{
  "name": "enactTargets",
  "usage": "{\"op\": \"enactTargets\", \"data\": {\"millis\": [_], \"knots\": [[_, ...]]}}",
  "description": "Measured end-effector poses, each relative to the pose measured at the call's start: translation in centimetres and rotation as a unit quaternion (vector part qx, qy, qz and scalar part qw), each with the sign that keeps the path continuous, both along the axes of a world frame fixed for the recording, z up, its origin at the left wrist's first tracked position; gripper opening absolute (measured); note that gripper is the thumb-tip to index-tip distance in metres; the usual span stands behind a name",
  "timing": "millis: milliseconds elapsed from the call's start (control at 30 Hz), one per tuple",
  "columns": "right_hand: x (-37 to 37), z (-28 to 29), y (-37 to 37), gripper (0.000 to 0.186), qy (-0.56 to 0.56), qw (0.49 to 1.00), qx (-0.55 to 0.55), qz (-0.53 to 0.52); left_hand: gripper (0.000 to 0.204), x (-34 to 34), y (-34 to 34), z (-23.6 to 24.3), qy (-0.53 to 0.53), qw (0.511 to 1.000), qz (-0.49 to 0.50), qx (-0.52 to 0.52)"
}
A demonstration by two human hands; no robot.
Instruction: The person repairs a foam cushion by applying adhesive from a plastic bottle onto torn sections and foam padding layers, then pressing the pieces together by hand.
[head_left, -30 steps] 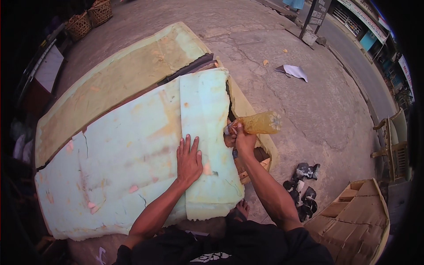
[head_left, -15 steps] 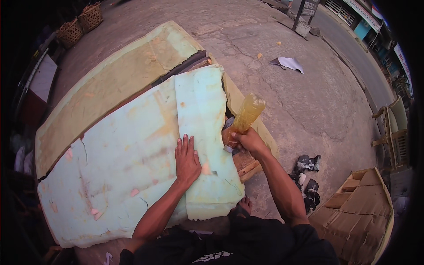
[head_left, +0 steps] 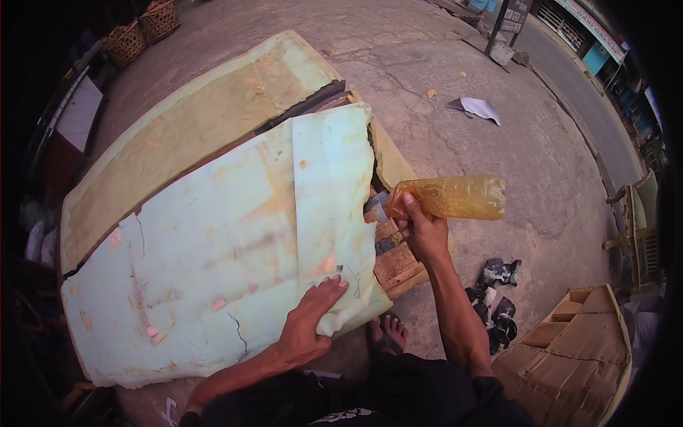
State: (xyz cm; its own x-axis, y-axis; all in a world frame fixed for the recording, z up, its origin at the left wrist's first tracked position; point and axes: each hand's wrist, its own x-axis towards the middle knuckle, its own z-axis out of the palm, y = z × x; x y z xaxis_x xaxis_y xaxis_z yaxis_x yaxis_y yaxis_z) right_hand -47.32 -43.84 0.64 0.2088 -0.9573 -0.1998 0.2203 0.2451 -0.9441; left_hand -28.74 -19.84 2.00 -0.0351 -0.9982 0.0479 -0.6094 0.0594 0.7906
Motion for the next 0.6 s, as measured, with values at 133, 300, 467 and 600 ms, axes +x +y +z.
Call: {"op": "enactTargets", "data": {"millis": [133,300,467,600], "knots": [[1.5,5.1,3.0,0.033,-0.003,0.996,-0.089,0.029,0.059,2.3,0.3,3.9,0.179,0.977,0.11,-0.037],[4.8,7.6,4.1,0.023,-0.095,0.893,-0.415,0.148,0.053,2.5,0.7,5.6,0.204,0.963,0.158,-0.074],[5.7,5.5,1.2,0.016,0.041,0.959,-0.276,0.047,0.051,3.3,1.2,5.5,0.214,0.957,0.171,-0.098],[6.2,4.7,0.2,0.019,0.02,0.867,-0.484,0.116,0.051,3.9,1.3,5.5,0.208,0.96,0.159,-0.101]]}}
